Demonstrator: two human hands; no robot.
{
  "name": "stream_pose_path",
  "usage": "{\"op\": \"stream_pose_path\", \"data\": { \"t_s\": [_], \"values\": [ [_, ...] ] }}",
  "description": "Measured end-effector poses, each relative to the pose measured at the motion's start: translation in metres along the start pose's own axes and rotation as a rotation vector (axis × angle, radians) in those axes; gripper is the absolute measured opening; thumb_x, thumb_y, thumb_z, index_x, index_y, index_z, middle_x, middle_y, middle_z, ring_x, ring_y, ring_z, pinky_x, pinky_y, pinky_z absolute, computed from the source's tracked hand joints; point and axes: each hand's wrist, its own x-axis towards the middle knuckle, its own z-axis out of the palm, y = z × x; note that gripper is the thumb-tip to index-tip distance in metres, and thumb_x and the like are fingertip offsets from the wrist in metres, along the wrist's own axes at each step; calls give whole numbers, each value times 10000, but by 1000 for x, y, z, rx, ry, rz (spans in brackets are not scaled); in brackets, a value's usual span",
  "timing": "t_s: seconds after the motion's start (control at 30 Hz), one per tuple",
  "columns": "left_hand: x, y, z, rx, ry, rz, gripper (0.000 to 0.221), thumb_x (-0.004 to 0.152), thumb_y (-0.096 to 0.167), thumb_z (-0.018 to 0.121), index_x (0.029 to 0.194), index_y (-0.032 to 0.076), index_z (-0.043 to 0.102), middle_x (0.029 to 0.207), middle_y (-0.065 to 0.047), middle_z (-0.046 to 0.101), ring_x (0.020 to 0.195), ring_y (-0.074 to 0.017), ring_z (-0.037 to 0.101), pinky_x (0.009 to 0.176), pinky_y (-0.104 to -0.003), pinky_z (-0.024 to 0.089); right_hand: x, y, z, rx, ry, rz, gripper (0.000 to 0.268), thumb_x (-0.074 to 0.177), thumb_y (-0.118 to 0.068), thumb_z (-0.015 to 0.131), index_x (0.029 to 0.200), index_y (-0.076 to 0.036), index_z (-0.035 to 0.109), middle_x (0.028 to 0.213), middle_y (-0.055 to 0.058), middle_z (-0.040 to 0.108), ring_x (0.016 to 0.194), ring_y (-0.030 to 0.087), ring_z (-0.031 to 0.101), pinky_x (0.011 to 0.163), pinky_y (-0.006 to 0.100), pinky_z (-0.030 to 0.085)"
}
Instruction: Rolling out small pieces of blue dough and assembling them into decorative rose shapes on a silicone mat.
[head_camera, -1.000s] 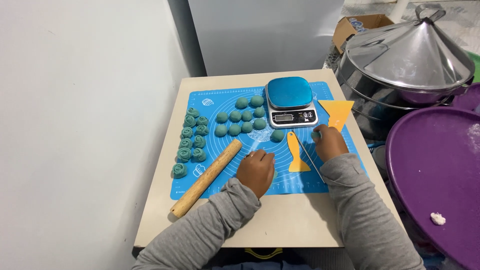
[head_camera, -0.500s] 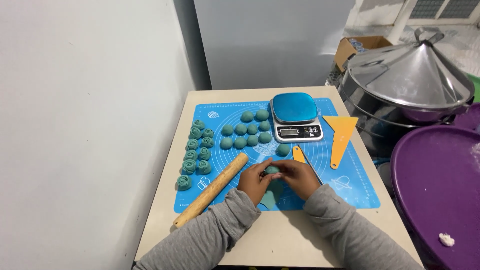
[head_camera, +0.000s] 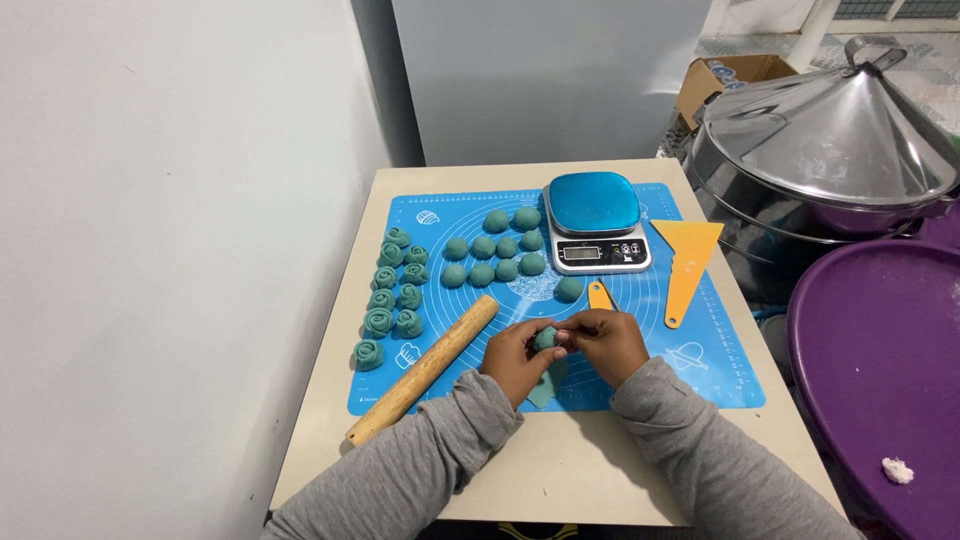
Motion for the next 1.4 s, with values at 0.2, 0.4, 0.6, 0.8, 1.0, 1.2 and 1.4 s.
{"op": "stream_pose_path", "data": {
  "t_s": [0.2, 0.4, 0.6, 0.8, 1.0, 1.2, 1.4],
  "values": [
    [6, -17, 6, -31, -13, -58, 453, 932, 170, 744, 1340, 12, 626, 1171, -219, 691, 1120, -371, 667, 909, -366, 630, -4, -7, 3, -6, -13, 28, 190, 840, 73, 723, 975, -26, 813, 841, 216, 780, 765, 309, 772, 700, 363, 652],
    [6, -4, -5, -40, -19, -94, 432, 962, 124, 693, 1359, -17, 599, 1201, -232, 680, 1151, -376, 651, 939, -379, 629, -7, -20, 3, -24, -39, 87, 244, 849, 12, 750, 1082, -42, 795, 938, 209, 788, 845, 333, 771, 744, 363, 645],
    [6, -16, 0, -41, -16, -78, 461, 945, 155, 726, 1369, 18, 608, 1161, -200, 700, 1125, -354, 667, 914, -359, 640, -4, -5, 3, 31, -21, 93, 198, 835, 29, 759, 1016, -28, 815, 870, 219, 789, 794, 316, 772, 738, 377, 643],
    [8, -23, 1, 15, -23, -56, 464, 942, 159, 727, 1370, 26, 608, 1149, -189, 706, 1120, -345, 670, 902, -350, 644, -7, -23, 2, 35, -45, 120, 254, 838, 19, 759, 1088, -14, 789, 931, 253, 780, 843, 347, 772, 768, 382, 634],
    [8, -25, 1, -3, -17, -40, 470, 936, 160, 731, 1363, 4, 611, 1137, -199, 707, 1123, -360, 664, 919, -359, 633, -5, -18, 0, -18, -90, 127, 240, 832, 17, 777, 1071, -2, 790, 944, 249, 777, 847, 365, 771, 745, 373, 647],
    [12, -34, 5, 17, -29, 19, 436, 957, 166, 713, 1352, 7, 620, 1138, -181, 714, 1115, -338, 675, 909, -341, 629, -2, -8, 0, 18, -69, 110, 204, 814, -1, 798, 1018, -5, 804, 884, 239, 779, 808, 329, 772, 724, 370, 652],
    [6, -15, 3, -4, -37, 71, 401, 954, 148, 708, 1319, -4, 646, 1136, -193, 726, 1119, -363, 668, 930, -371, 608, -2, -17, -7, -32, -94, 67, 171, 795, 23, 799, 966, 39, 795, 811, 260, 764, 748, 340, 771, 664, 379, 663]
  ]
}}
